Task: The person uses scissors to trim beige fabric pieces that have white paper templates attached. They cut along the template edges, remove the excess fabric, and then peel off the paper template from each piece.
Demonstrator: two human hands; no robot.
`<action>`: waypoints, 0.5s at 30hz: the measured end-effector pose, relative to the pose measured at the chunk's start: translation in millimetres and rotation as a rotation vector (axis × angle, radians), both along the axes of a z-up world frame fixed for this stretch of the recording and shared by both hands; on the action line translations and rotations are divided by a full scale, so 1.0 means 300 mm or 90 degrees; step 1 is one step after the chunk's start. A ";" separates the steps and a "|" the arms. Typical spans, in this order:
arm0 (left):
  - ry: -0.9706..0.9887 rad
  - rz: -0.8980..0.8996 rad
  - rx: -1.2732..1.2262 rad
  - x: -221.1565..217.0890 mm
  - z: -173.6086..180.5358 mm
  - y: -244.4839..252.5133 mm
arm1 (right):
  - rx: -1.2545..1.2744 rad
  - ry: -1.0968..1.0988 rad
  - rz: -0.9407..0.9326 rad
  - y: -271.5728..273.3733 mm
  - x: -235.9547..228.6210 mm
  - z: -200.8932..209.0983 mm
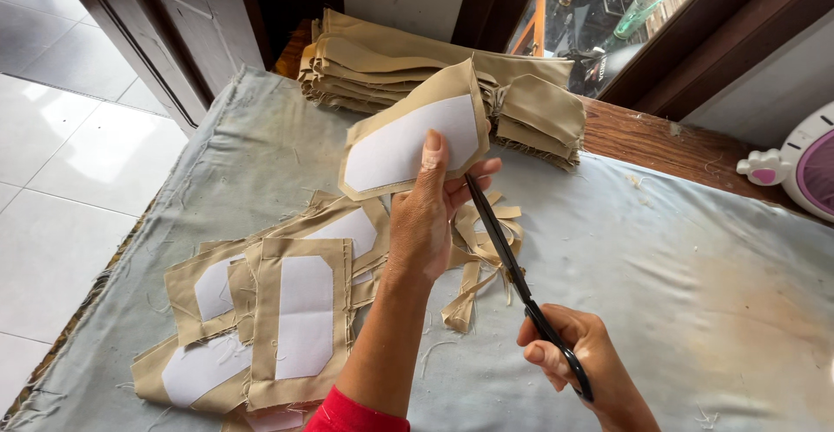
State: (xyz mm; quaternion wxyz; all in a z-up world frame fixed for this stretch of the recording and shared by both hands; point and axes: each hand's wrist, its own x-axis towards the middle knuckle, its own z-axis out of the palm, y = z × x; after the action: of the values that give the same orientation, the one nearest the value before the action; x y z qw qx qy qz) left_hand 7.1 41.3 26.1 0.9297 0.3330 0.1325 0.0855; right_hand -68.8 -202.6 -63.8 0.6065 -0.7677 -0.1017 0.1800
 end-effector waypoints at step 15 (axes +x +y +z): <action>0.026 -0.012 0.038 -0.003 -0.001 -0.008 | -0.040 0.000 -0.015 0.030 0.000 0.011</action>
State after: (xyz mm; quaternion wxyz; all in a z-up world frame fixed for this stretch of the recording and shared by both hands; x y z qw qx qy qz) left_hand 6.2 39.1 25.8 0.9173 0.3631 0.1456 0.0742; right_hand -68.9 -193.7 -60.6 0.5842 -0.7876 -0.0868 0.1757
